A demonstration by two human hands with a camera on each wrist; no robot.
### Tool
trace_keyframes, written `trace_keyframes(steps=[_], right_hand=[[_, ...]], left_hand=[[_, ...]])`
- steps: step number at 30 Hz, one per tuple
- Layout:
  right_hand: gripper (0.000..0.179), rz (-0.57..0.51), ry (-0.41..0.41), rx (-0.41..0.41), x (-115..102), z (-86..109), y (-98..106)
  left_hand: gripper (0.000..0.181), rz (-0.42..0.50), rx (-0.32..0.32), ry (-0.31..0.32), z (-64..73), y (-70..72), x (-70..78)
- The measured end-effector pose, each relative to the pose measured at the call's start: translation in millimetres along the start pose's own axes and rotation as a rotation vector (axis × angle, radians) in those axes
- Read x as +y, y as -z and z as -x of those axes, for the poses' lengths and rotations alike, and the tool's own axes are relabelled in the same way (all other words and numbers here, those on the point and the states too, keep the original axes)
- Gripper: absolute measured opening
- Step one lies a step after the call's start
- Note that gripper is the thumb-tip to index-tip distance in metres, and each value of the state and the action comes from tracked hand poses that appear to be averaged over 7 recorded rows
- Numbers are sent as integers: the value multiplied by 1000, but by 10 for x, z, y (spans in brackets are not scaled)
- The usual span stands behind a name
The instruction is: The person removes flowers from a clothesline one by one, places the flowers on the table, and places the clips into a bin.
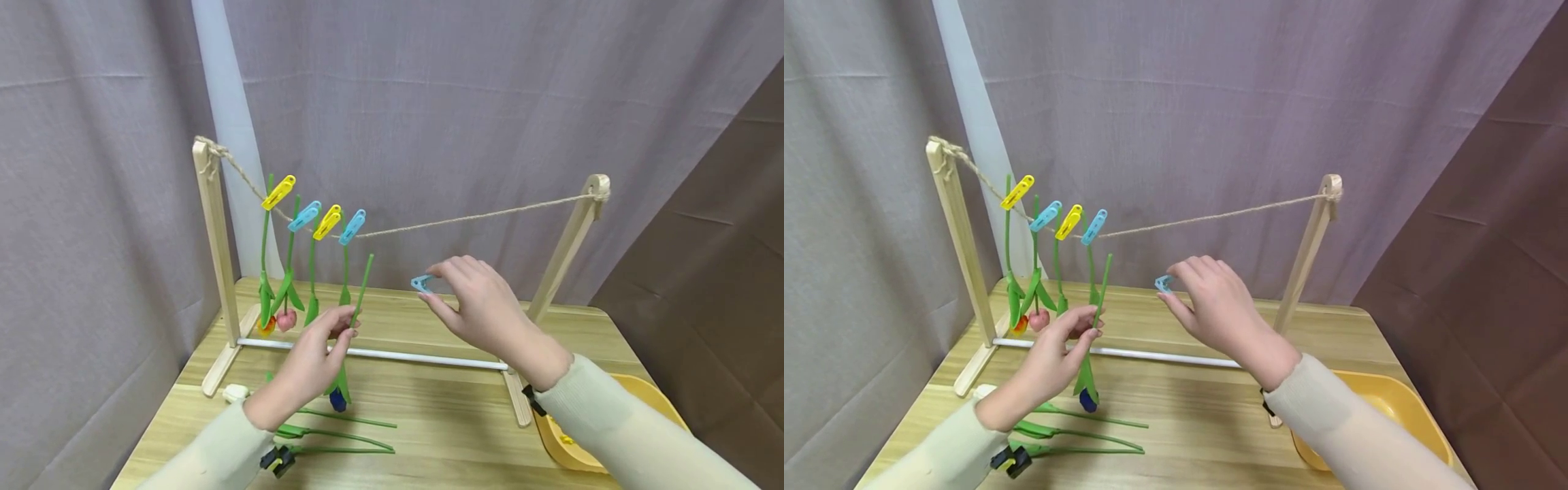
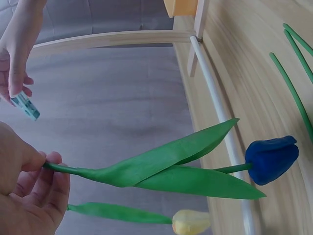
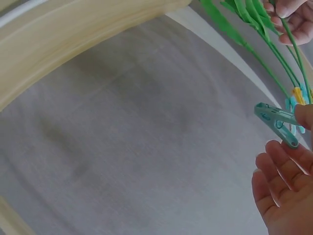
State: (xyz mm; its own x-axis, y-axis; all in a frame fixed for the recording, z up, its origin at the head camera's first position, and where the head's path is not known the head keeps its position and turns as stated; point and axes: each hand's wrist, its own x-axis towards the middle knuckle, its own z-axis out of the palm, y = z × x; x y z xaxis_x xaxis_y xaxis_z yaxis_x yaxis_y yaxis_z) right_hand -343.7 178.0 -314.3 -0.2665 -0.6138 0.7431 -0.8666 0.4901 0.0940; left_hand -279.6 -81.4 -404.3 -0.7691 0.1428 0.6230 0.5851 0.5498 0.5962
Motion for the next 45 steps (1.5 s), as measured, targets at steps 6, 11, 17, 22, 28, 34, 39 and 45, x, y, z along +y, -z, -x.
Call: trace_keyframes(steps=[6, 11, 17, 22, 28, 34, 39, 45], right_hand=[[23, -5, 14, -20, 93, 35, -44], [23, 3, 28, -28, 164, 58, -59], [25, 7, 24, -32, 237, 100, -77], [28, 9, 12, -64, 256, 158, -69], [25, 12, 4, -73, 291, 249, -77], [23, 17, -73, -123, 343, 455, -112], [23, -3, -205, -212, 386, 684, -134], [23, -29, -339, -252, 476, 1051, -139]], left_hand=[[34, -24, 1, -22, -17, -27, 1], [35, -48, -1, -40, -31, -56, 4], [35, -84, -1, -86, -38, -89, -5], [34, -108, -38, -97, -18, -98, 1], [34, -166, -65, -157, 17, -138, -8], [33, -220, -105, -213, 96, -170, -51], [37, -351, -177, -203, 190, -186, -115], [42, -479, -228, -219, 348, -284, -213]])
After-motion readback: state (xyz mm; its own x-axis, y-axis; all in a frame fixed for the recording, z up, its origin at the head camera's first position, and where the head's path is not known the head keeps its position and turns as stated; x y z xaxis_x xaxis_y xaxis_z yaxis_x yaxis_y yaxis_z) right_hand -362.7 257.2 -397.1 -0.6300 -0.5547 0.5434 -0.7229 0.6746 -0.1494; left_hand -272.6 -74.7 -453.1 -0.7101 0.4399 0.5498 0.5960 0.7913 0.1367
